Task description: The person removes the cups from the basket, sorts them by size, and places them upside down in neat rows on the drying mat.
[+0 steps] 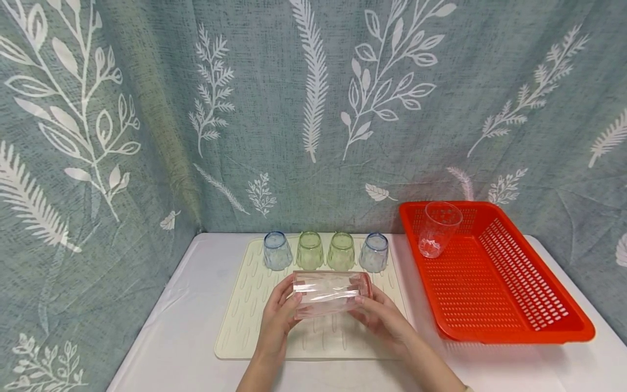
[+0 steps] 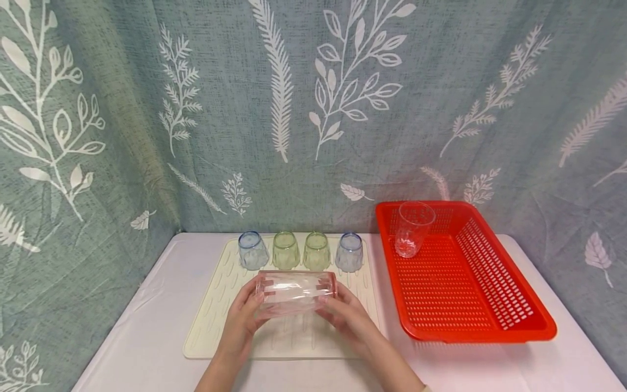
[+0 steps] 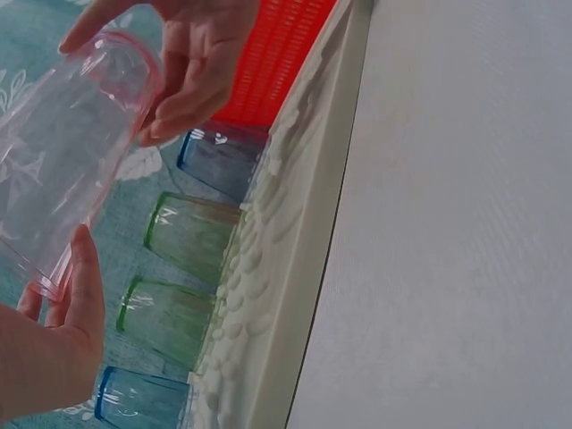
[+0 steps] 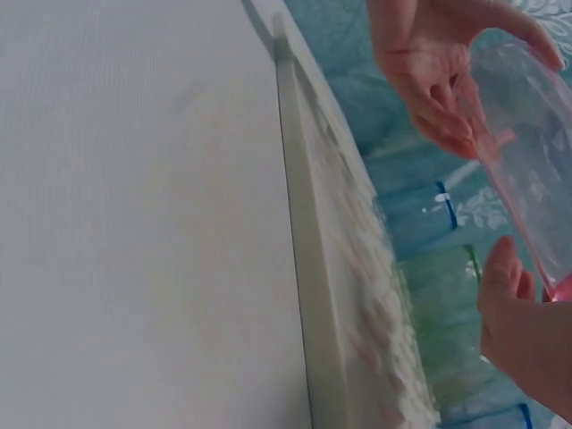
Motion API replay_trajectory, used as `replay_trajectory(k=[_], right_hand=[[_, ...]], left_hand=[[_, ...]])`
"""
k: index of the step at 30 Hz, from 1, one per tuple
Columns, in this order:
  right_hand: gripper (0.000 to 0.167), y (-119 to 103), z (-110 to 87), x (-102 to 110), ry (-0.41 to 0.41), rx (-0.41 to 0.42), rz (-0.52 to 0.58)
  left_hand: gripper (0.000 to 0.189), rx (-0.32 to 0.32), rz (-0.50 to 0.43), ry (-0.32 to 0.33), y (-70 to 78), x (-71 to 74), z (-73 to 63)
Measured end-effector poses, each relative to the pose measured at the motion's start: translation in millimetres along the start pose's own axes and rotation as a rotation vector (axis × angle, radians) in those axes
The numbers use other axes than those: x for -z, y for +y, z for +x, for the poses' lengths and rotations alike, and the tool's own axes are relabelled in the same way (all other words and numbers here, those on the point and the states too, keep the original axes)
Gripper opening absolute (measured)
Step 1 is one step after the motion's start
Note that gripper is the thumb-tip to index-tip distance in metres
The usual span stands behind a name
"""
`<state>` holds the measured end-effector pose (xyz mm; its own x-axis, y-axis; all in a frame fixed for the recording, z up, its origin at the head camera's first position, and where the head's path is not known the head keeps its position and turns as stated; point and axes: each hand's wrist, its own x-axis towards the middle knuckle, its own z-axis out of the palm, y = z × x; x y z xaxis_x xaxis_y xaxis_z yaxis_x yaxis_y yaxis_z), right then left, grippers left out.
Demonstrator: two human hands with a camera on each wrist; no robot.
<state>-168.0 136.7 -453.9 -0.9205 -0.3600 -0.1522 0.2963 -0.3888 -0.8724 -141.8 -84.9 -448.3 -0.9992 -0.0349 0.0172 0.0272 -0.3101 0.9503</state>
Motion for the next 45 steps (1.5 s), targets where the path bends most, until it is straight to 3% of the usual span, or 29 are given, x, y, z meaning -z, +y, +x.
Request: replay_trajectory(k=[7,13,16,18,23,27,30,33,39,45], right_hand=[[0.035,6.0,0.4,-2.8,-0.025,0.032,0.080],[0.054,8.2,3.3,-8.0,0.014,0.042,0.052],[0.060,7.8,7.2,-11.0,0.047,0.039,0.031],[0.059,7.3,10.9,-13.6,0.071,0.042,0.010],[0.055,5.1,20.2,-19.8,0.140,0.070,-0.073],[0.064,1.6,28.8,-26.1,0.169,0.101,-0.170],[0.068,-1.2,36.9,-32.8,0.188,0.121,-0.274],[0.067,-3.2,44.3,-41.6,0.211,0.156,-0.441],[0.069,-4.5,55.0,-60.8,0.219,0.264,-0.767],[0.069,-0.7,64.4,-76.5,0.168,0.394,-0.893]], left_hand=[[0.057,0.033,-0.038,0.003,0.2,3.3,-0.8],[0.060,0.056,0.004,-0.030,-0.2,13.6,-0.6],[0.059,0.052,0.094,-0.034,-0.7,23.1,0.4],[0.057,0.040,0.169,-0.005,-0.7,31.2,1.3],[0.056,0.015,0.411,0.180,2.4,55.1,2.7],[0.062,0.027,0.607,0.301,10.3,76.1,0.4],[0.068,0.072,0.714,0.330,14.4,91.9,-1.0],[0.074,0.134,0.771,0.314,14.2,104.5,-1.2],[0.074,0.197,0.660,0.271,6.0,120.8,2.0],[0.071,0.232,0.597,0.296,1.4,126.1,4.7]])
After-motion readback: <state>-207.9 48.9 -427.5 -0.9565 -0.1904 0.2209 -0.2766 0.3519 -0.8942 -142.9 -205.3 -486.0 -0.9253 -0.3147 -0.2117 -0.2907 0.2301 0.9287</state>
